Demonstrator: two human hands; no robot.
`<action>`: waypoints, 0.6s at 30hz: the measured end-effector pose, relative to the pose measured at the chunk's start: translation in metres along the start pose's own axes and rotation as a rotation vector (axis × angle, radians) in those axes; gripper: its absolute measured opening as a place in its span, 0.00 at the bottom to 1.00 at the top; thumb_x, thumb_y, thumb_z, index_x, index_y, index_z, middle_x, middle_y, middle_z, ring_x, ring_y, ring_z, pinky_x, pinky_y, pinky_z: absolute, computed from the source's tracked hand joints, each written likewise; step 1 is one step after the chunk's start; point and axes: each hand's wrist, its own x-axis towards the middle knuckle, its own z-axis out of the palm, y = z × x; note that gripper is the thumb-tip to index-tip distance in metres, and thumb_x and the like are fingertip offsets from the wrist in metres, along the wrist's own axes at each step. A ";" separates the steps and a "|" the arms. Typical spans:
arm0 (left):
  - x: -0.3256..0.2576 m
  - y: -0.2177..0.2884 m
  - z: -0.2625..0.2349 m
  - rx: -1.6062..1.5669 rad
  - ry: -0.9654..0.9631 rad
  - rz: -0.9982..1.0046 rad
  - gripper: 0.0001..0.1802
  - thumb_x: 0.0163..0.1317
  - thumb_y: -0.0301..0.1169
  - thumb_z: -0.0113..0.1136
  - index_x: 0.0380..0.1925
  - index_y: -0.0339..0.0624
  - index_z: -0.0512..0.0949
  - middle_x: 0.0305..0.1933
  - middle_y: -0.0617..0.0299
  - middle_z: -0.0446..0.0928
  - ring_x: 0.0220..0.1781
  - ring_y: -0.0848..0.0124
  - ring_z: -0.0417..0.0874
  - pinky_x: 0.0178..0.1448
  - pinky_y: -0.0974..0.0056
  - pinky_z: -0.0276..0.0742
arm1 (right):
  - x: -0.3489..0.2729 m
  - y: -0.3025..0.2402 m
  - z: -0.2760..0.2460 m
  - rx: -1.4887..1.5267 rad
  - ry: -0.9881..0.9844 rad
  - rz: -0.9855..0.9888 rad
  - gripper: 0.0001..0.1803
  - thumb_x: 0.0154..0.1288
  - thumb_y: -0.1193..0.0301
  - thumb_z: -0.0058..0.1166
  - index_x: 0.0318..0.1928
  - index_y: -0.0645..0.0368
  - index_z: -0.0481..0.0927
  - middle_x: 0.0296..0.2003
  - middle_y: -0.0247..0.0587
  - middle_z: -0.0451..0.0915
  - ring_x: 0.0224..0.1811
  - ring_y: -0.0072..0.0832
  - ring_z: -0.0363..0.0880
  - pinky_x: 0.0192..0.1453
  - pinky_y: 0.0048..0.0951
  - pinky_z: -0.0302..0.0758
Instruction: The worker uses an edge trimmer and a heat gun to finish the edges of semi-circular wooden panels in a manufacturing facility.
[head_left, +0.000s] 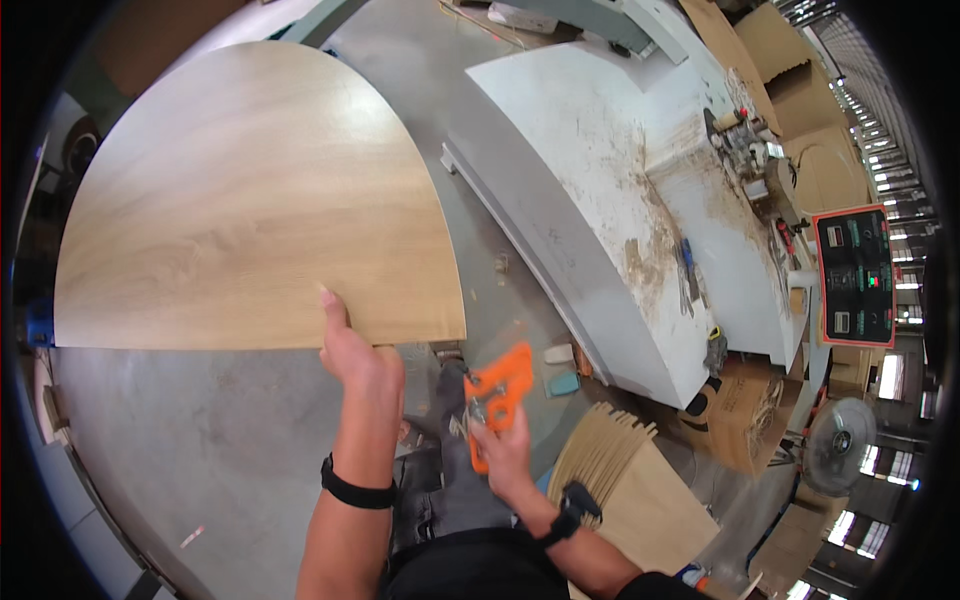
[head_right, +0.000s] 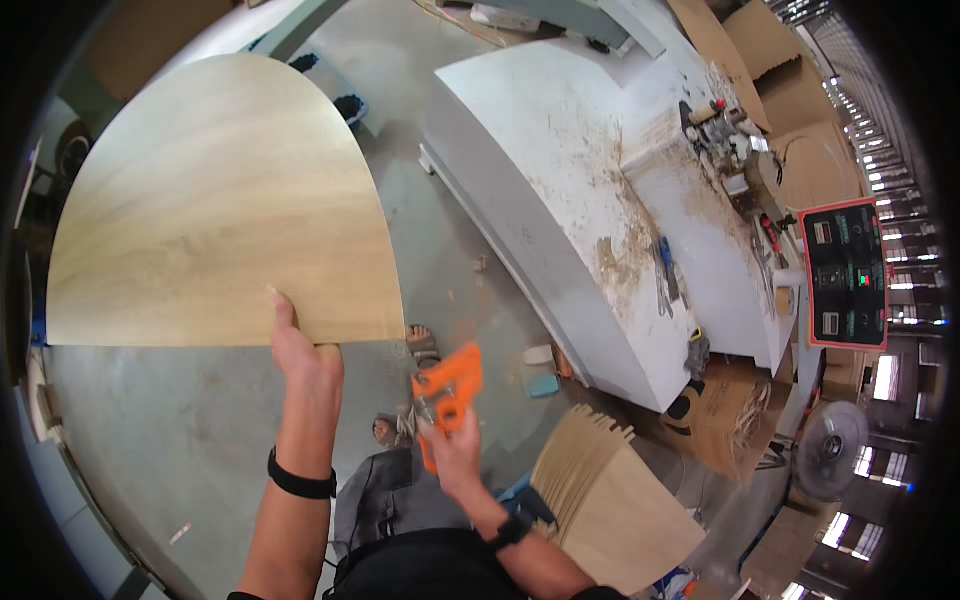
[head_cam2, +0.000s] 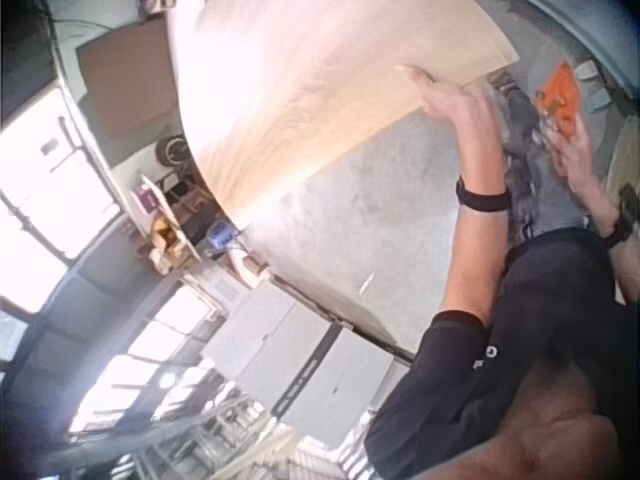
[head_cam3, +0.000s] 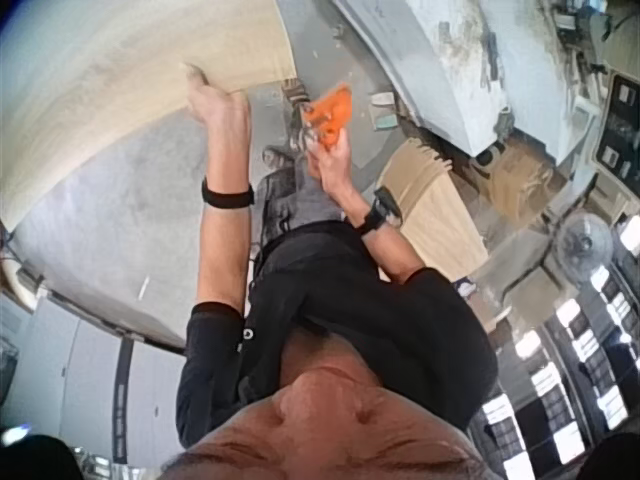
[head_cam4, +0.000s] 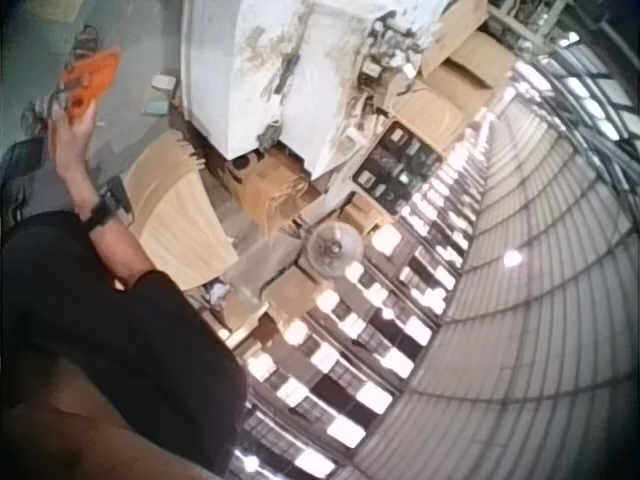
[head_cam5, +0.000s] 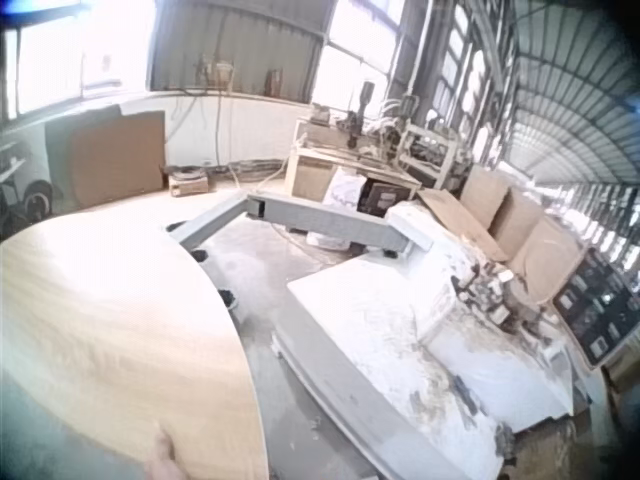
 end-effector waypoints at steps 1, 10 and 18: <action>0.003 0.001 -0.006 -0.010 -0.009 0.011 0.26 0.72 0.38 0.56 0.60 0.28 0.67 0.58 0.51 0.75 0.54 0.57 0.80 0.54 0.50 0.82 | -0.011 0.003 -0.010 0.050 0.031 0.075 0.22 0.65 0.79 0.58 0.55 0.60 0.63 0.45 0.35 0.77 0.43 0.23 0.79 0.45 0.25 0.78; -0.030 0.046 0.002 1.393 -0.730 1.053 0.19 0.60 0.26 0.64 0.51 0.33 0.75 0.53 0.50 0.78 0.54 0.51 0.78 0.58 0.55 0.73 | 0.074 -0.099 -0.044 -0.806 0.325 -0.601 0.15 0.63 0.77 0.60 0.48 0.64 0.71 0.33 0.46 0.78 0.35 0.37 0.81 0.42 0.34 0.76; 0.089 0.015 0.150 1.878 -0.864 1.389 0.34 0.68 0.43 0.50 0.66 0.29 0.63 0.75 0.45 0.58 0.80 0.54 0.50 0.81 0.51 0.41 | 0.147 -0.145 0.003 -0.099 0.062 -0.202 0.17 0.62 0.83 0.55 0.48 0.56 0.66 0.38 0.33 0.75 0.25 0.10 0.67 0.23 0.15 0.60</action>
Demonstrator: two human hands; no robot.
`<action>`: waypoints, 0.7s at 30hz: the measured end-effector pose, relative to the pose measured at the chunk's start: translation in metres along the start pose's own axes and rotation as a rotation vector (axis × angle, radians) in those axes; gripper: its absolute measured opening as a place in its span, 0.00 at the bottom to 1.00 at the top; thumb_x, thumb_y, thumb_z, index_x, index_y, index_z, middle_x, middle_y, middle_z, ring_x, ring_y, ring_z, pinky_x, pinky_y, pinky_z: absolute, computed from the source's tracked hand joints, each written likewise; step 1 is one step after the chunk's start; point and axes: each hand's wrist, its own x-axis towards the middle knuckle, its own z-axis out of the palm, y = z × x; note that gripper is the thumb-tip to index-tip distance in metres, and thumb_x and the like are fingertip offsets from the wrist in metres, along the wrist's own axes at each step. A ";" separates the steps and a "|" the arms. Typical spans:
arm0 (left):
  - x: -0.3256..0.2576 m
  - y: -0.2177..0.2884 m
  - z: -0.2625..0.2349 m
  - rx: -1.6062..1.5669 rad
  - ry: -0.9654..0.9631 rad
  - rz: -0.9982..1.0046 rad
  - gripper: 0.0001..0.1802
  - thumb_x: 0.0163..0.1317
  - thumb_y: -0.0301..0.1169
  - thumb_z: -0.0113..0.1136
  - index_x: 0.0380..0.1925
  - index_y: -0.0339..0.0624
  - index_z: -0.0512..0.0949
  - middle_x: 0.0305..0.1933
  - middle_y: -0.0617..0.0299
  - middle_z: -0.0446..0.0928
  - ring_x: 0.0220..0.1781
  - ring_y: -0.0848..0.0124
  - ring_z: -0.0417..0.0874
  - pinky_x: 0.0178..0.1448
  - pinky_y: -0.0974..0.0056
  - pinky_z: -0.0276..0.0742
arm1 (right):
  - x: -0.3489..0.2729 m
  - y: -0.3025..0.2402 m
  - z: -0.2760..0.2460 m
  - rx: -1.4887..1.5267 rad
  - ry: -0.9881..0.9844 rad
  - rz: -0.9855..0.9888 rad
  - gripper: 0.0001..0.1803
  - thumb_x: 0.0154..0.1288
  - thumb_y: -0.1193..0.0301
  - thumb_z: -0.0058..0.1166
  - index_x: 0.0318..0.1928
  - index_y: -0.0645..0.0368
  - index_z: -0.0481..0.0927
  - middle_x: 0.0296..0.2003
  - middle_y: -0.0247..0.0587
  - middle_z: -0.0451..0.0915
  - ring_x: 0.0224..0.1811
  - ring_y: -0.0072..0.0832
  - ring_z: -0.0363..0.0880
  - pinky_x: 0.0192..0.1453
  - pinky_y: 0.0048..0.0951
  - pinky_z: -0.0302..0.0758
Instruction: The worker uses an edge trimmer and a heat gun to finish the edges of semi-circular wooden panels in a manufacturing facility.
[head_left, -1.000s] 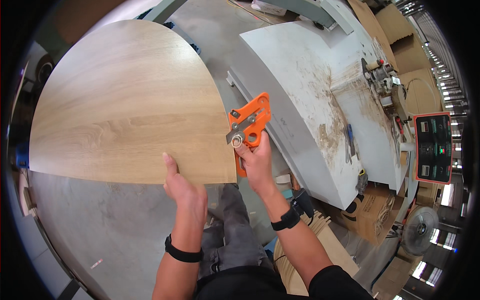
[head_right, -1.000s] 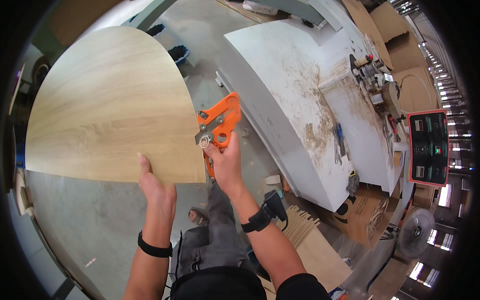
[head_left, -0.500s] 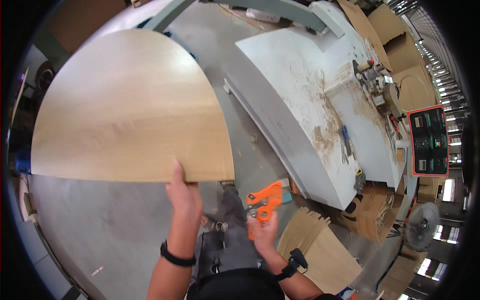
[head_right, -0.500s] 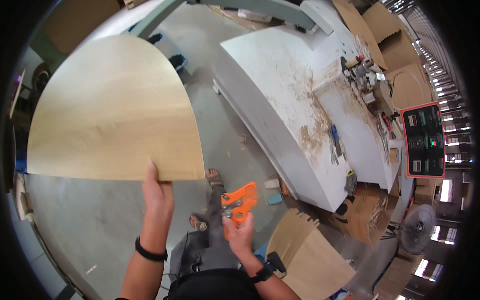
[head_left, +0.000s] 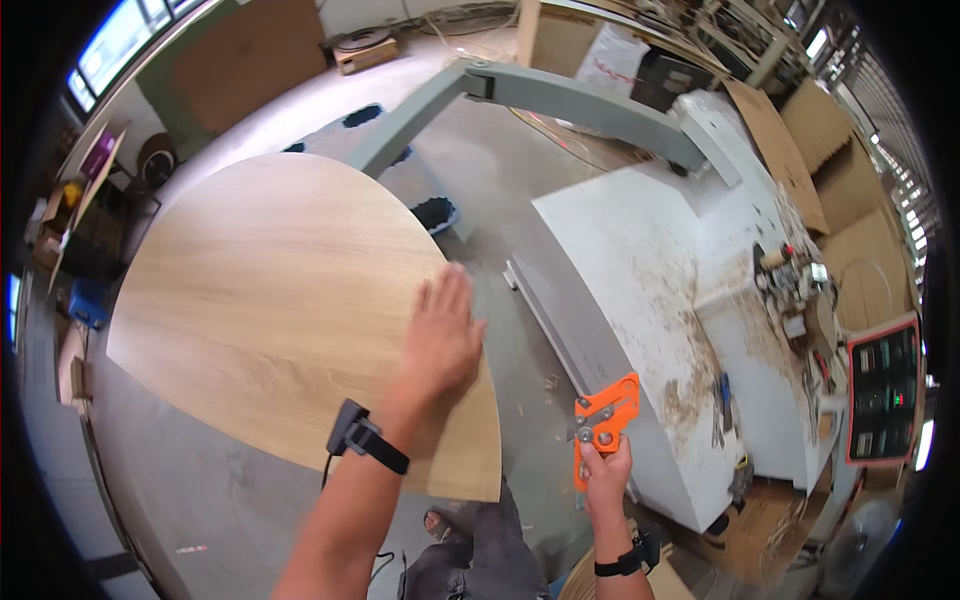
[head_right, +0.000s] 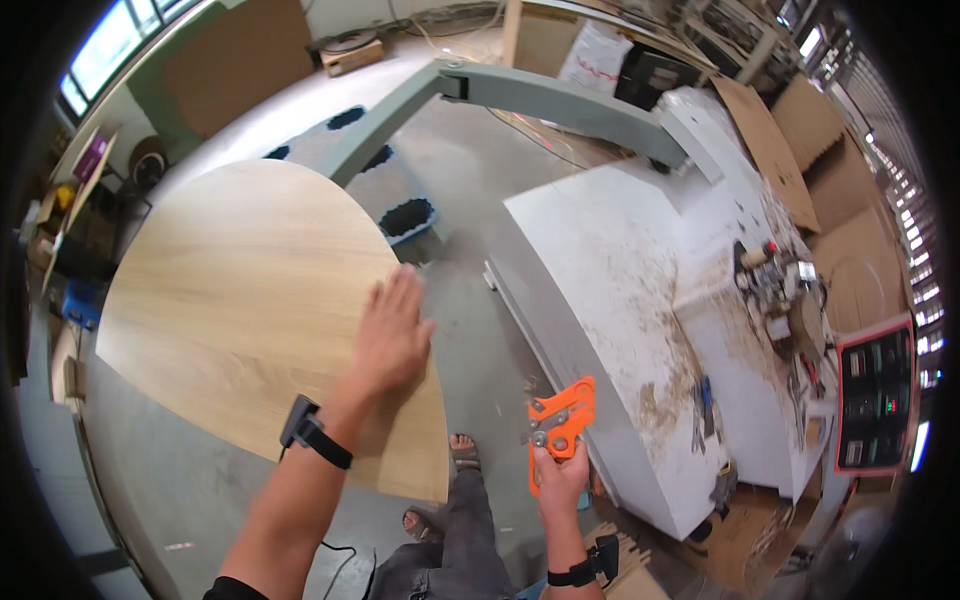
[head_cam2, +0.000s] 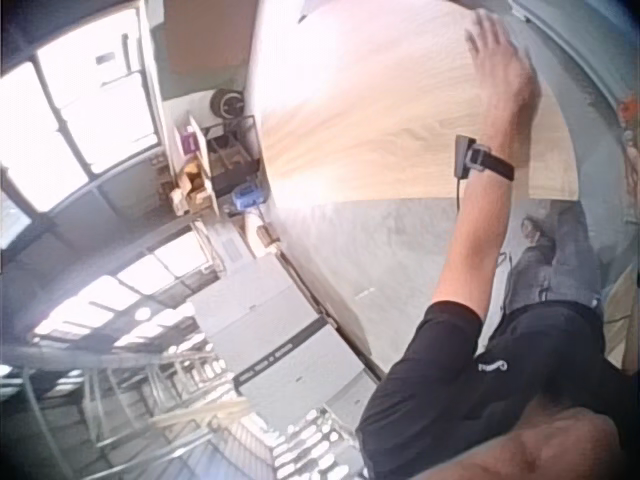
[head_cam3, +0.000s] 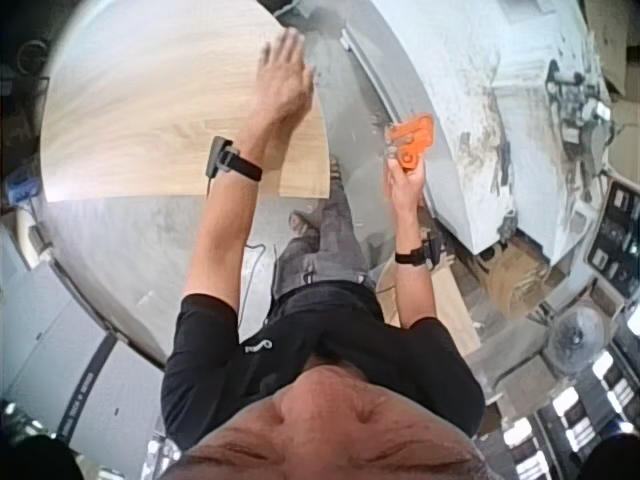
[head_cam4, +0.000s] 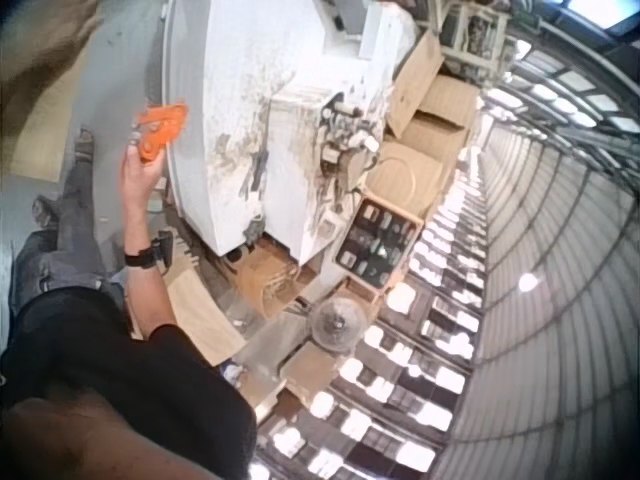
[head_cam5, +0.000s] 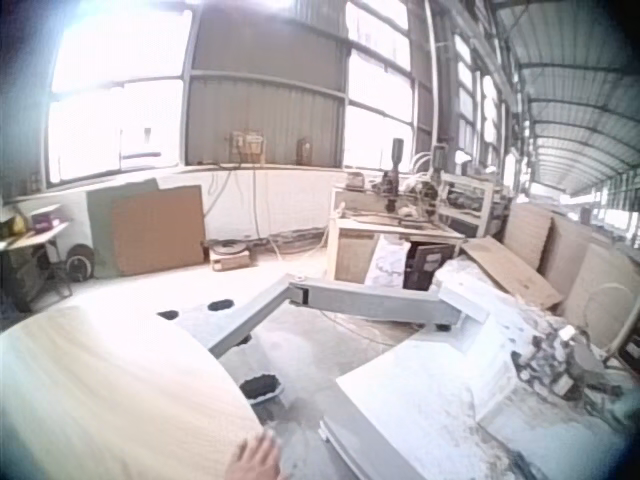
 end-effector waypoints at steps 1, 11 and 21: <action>0.001 0.010 0.002 0.019 -0.059 0.038 0.33 0.68 0.42 0.48 0.67 0.30 0.63 0.75 0.45 0.57 0.80 0.55 0.49 0.81 0.51 0.40 | 0.012 -0.004 0.004 -0.008 -0.013 -0.001 0.17 0.62 0.83 0.55 0.48 0.56 0.66 0.38 0.33 0.75 0.25 0.10 0.67 0.23 0.15 0.60; -0.090 0.023 -0.040 -0.231 -0.120 -0.171 0.34 0.63 0.39 0.55 0.66 0.33 0.64 0.72 0.44 0.63 0.77 0.54 0.57 0.79 0.46 0.42 | 0.137 -0.064 0.176 0.040 -0.496 0.053 0.15 0.66 0.76 0.56 0.50 0.57 0.67 0.31 0.31 0.76 0.16 0.09 0.61 0.17 0.15 0.58; -0.357 -0.068 -0.054 0.445 0.638 -1.367 0.37 0.59 0.41 0.67 0.64 0.31 0.67 0.65 0.40 0.70 0.66 0.47 0.71 0.75 0.45 0.56 | 0.177 -0.027 0.348 -0.066 -0.709 -0.076 0.16 0.64 0.76 0.57 0.49 0.62 0.68 0.35 0.30 0.75 0.26 0.13 0.71 0.25 0.19 0.67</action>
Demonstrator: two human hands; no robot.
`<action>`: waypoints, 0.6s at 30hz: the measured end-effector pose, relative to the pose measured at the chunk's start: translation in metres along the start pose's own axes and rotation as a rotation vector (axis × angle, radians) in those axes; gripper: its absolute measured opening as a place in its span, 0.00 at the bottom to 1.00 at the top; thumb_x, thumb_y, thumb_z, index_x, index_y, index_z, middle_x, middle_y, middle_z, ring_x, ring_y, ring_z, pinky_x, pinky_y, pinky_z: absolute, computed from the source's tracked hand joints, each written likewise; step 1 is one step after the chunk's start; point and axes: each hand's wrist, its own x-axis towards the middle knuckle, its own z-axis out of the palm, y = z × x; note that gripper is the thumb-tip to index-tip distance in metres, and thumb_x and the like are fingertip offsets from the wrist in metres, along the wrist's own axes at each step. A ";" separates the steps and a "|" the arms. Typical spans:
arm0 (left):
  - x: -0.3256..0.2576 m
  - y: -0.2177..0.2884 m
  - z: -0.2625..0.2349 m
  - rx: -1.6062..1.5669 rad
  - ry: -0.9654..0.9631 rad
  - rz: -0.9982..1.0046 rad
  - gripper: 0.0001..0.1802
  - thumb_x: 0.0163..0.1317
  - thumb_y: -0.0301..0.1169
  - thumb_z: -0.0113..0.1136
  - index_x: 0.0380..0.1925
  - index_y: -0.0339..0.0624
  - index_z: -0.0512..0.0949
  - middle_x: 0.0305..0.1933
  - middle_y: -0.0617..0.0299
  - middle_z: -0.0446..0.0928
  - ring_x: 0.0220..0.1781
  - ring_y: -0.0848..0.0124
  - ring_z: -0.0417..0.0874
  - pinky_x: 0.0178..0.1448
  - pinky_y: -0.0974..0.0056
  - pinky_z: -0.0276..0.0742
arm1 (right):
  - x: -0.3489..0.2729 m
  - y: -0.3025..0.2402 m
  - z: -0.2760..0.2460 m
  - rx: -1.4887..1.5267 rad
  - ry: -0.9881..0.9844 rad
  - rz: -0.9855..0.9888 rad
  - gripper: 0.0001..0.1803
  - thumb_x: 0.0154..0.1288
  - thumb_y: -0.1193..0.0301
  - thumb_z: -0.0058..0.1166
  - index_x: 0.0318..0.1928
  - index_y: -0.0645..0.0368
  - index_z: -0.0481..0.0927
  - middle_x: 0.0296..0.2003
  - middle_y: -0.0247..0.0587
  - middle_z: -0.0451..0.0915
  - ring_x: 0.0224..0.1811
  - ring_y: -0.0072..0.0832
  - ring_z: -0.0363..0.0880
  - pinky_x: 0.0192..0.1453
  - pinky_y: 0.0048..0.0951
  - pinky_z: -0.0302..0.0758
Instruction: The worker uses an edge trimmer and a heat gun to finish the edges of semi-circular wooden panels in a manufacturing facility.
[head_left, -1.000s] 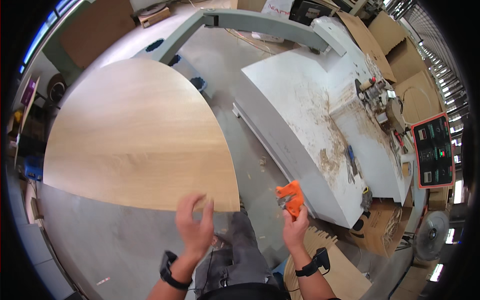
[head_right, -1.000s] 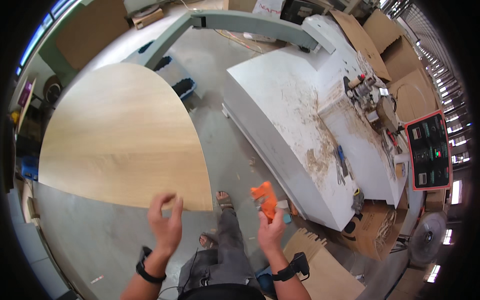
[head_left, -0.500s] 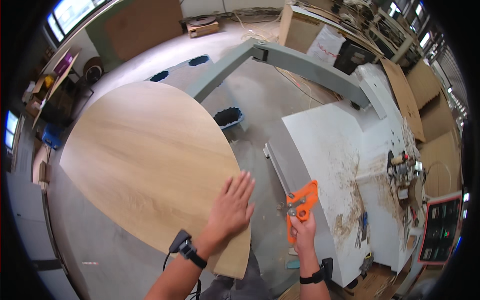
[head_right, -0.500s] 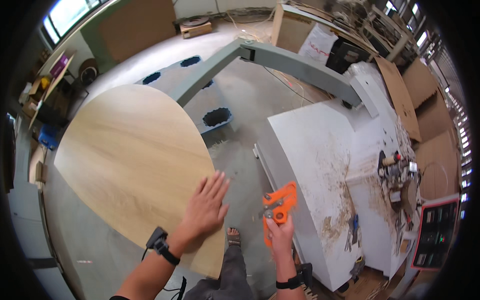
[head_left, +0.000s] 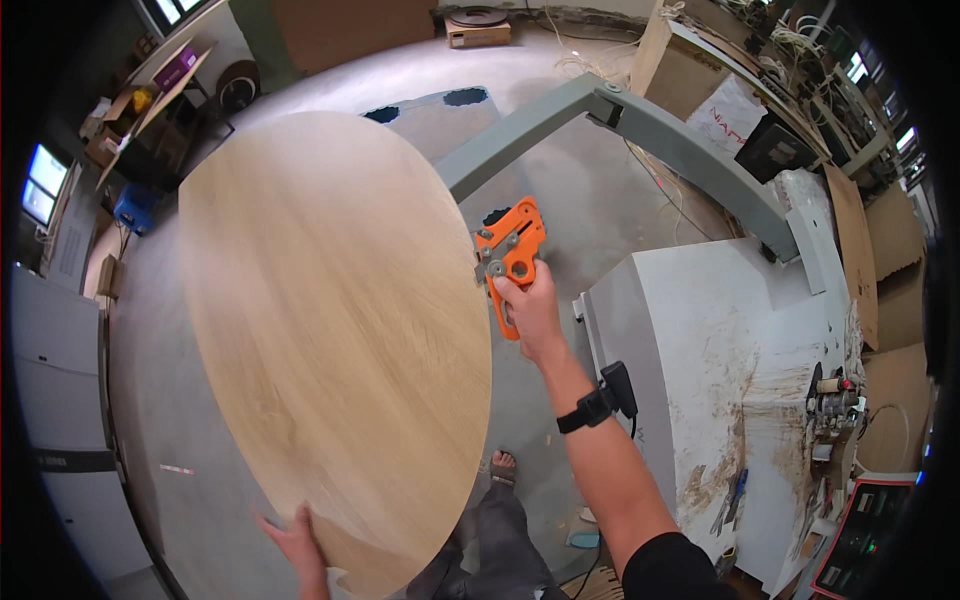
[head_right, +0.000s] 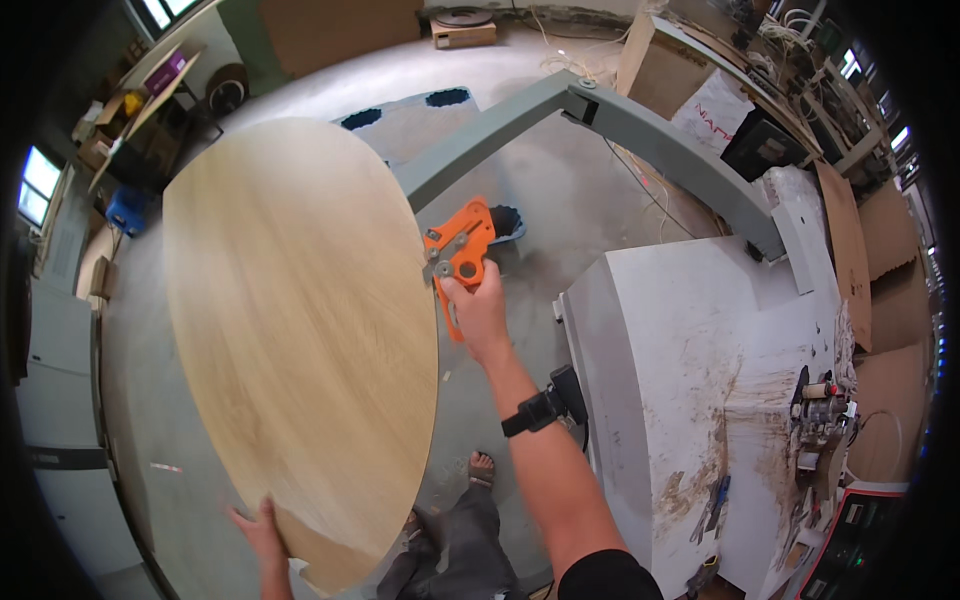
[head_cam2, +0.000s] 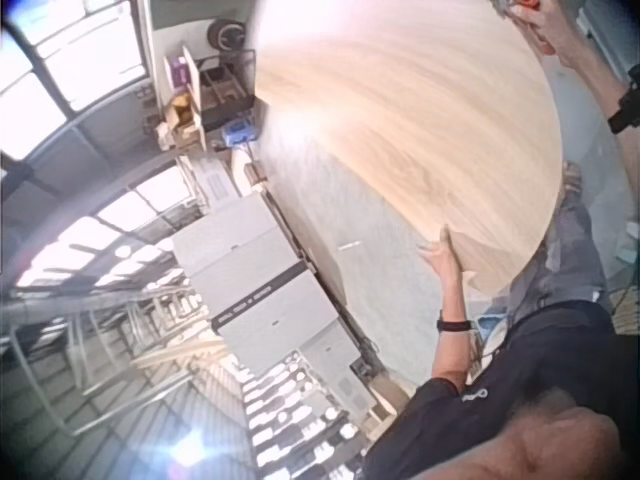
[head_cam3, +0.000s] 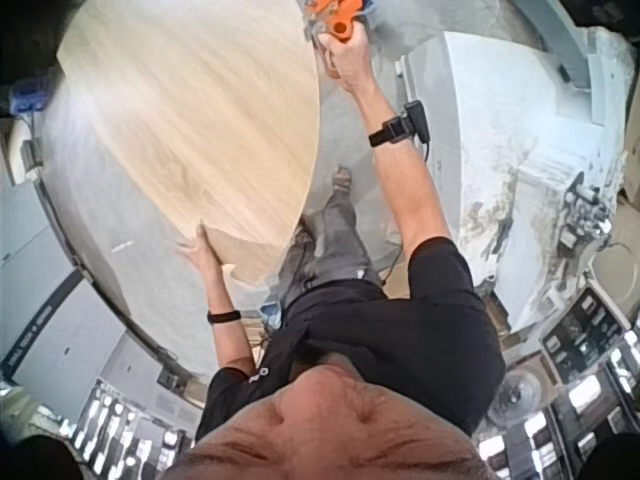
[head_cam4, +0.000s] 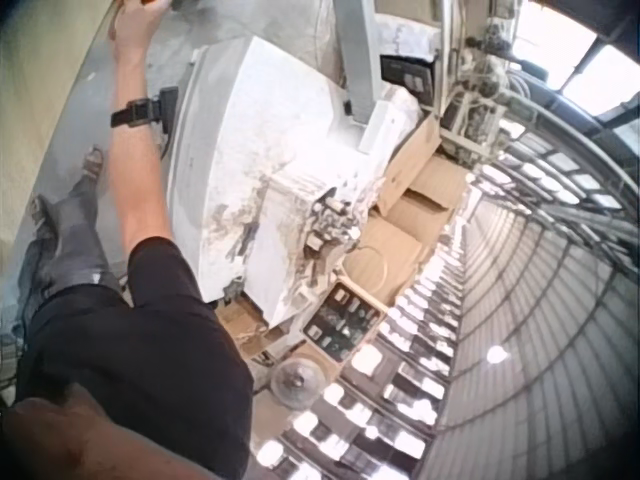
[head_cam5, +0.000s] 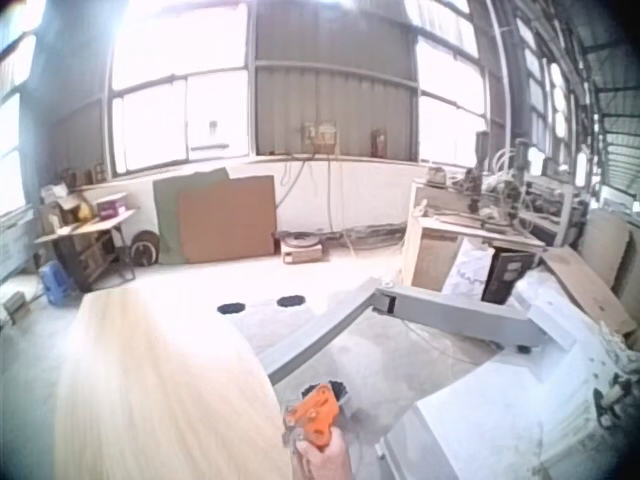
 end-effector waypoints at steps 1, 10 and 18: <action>0.009 -0.020 -0.005 -0.480 -0.431 -0.391 0.37 0.62 0.44 0.65 0.63 0.31 0.66 0.63 0.42 0.72 0.62 0.49 0.74 0.70 0.48 0.64 | 0.005 0.005 -0.001 -0.006 -0.007 0.016 0.16 0.64 0.75 0.57 0.49 0.63 0.68 0.39 0.32 0.76 0.34 0.16 0.74 0.34 0.20 0.72; 0.019 -0.012 -0.011 -1.168 -1.112 -0.838 0.32 0.71 0.47 0.55 0.63 0.32 0.66 0.64 0.51 0.73 0.62 0.57 0.76 0.64 0.53 0.76 | -0.033 0.027 0.004 0.019 0.102 -0.086 0.17 0.66 0.73 0.56 0.50 0.62 0.67 0.39 0.33 0.76 0.33 0.16 0.73 0.32 0.21 0.71; -0.031 0.051 -0.005 -1.464 -1.065 -0.893 0.30 0.73 0.43 0.54 0.63 0.27 0.65 0.62 0.47 0.73 0.58 0.58 0.79 0.61 0.54 0.79 | -0.163 0.043 -0.025 0.029 0.219 -0.070 0.15 0.68 0.72 0.55 0.51 0.60 0.66 0.36 0.29 0.73 0.27 0.12 0.69 0.25 0.18 0.66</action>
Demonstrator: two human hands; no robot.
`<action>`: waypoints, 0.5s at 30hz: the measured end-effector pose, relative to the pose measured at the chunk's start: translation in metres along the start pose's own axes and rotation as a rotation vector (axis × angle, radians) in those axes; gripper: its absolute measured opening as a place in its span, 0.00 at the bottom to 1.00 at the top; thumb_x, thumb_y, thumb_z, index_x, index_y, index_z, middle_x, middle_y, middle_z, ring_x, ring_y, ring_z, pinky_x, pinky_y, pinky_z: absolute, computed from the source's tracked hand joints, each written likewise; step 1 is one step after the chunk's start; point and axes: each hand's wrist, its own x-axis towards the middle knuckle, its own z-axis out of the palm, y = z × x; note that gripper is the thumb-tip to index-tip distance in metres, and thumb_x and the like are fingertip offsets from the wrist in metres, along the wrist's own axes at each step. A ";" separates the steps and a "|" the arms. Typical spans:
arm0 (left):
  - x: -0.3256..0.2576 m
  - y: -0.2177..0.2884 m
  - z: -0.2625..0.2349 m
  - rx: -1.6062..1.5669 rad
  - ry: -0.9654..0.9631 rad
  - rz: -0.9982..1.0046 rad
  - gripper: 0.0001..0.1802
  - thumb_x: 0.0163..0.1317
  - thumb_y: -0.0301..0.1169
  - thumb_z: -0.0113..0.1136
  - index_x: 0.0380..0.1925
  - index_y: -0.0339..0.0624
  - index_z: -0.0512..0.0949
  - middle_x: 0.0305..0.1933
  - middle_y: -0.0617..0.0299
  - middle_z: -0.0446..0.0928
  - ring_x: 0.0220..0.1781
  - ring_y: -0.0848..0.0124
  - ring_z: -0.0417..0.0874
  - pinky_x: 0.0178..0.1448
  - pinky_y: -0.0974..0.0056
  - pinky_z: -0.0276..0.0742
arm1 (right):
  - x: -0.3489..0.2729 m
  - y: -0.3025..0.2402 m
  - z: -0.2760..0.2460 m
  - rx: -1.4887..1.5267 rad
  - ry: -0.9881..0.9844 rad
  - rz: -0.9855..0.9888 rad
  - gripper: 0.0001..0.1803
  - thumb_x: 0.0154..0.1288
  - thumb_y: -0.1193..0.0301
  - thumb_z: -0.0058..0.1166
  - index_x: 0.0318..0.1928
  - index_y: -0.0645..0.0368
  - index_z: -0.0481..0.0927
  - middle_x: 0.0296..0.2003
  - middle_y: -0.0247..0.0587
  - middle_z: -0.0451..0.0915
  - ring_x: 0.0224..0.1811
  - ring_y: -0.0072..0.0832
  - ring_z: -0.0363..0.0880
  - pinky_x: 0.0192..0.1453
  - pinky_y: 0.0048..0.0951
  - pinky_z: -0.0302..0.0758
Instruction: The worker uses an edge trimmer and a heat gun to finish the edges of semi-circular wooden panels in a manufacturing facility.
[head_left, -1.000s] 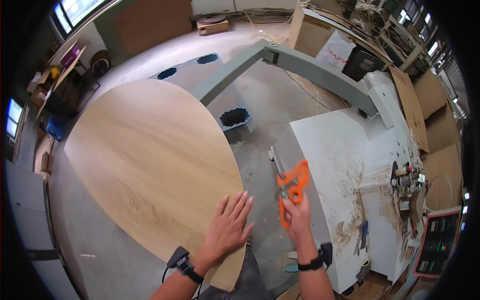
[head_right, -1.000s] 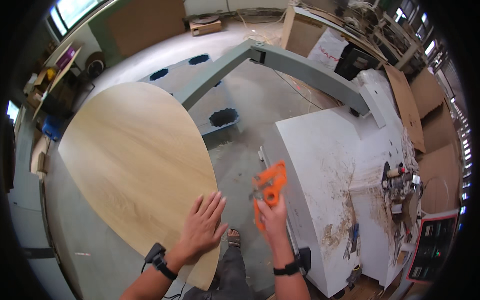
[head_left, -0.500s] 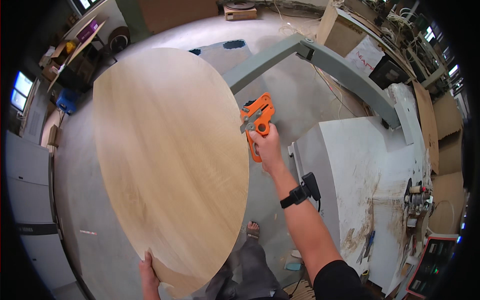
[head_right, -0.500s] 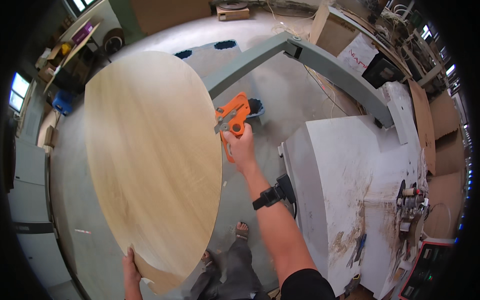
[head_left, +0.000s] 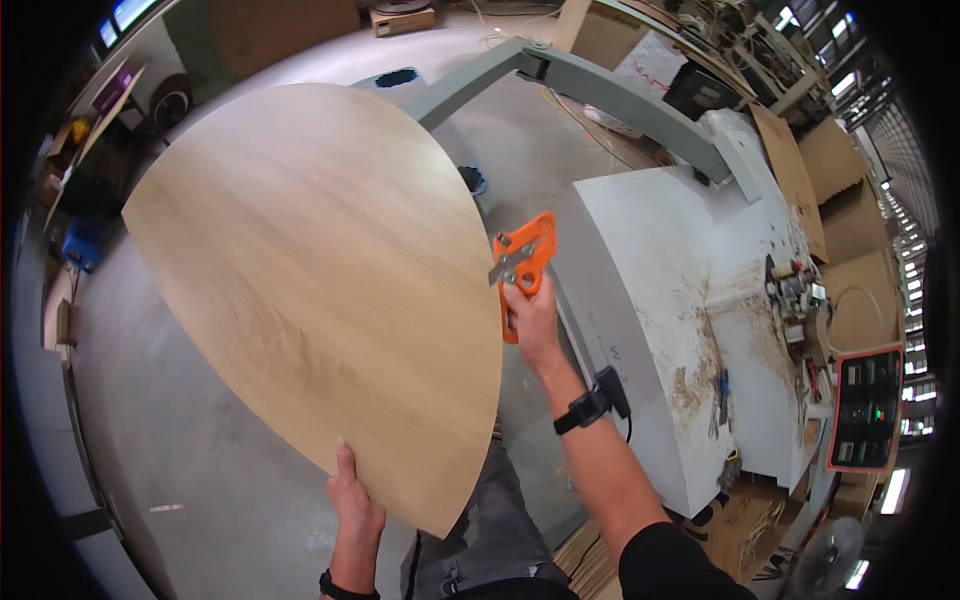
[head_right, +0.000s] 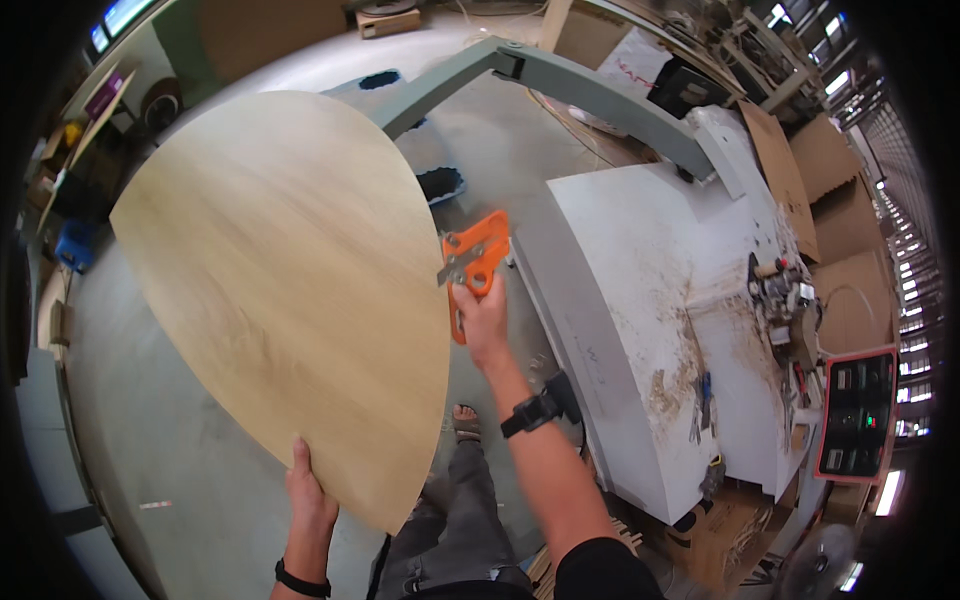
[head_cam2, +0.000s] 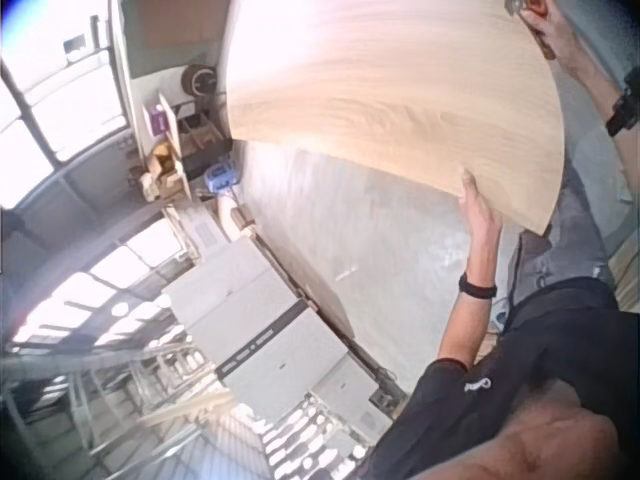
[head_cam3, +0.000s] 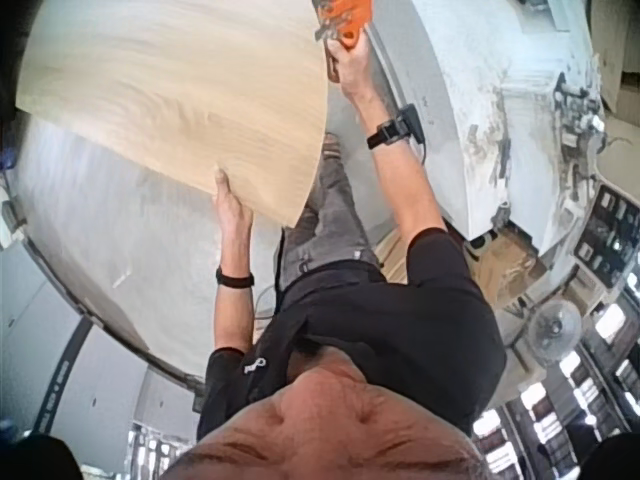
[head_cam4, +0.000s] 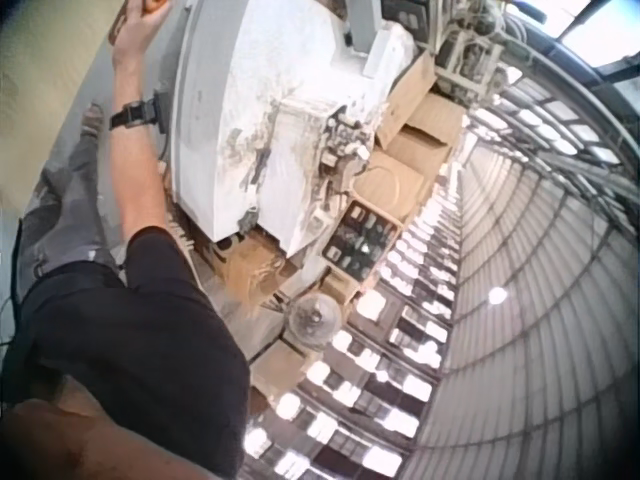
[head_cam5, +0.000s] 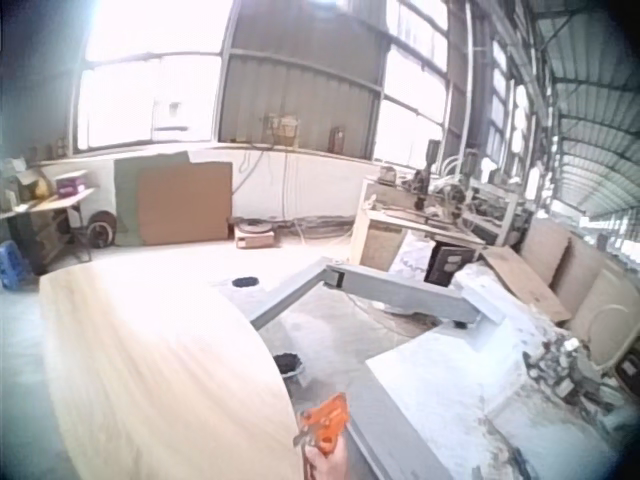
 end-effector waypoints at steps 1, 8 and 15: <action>0.000 -0.003 0.005 0.002 -0.014 -0.009 0.30 0.73 0.43 0.54 0.63 0.27 0.65 0.62 0.47 0.73 0.58 0.58 0.79 0.61 0.54 0.79 | -0.020 0.007 -0.004 0.067 0.031 -0.054 0.17 0.68 0.72 0.55 0.53 0.59 0.66 0.38 0.29 0.74 0.28 0.12 0.69 0.24 0.18 0.65; -0.010 -0.011 0.010 -0.007 0.030 0.004 0.29 0.74 0.43 0.52 0.62 0.28 0.66 0.61 0.50 0.75 0.57 0.60 0.80 0.59 0.56 0.80 | -0.238 0.029 -0.018 0.097 0.148 0.160 0.20 0.69 0.78 0.51 0.58 0.61 0.63 0.48 0.35 0.75 0.47 0.19 0.74 0.51 0.26 0.74; -0.011 -0.013 -0.008 -0.043 -0.007 0.043 0.28 0.74 0.40 0.51 0.64 0.30 0.64 0.63 0.50 0.72 0.59 0.61 0.78 0.61 0.57 0.77 | -0.333 0.000 -0.039 0.096 0.128 0.481 0.19 0.66 0.76 0.55 0.54 0.57 0.65 0.37 0.36 0.78 0.20 0.15 0.68 0.22 0.17 0.65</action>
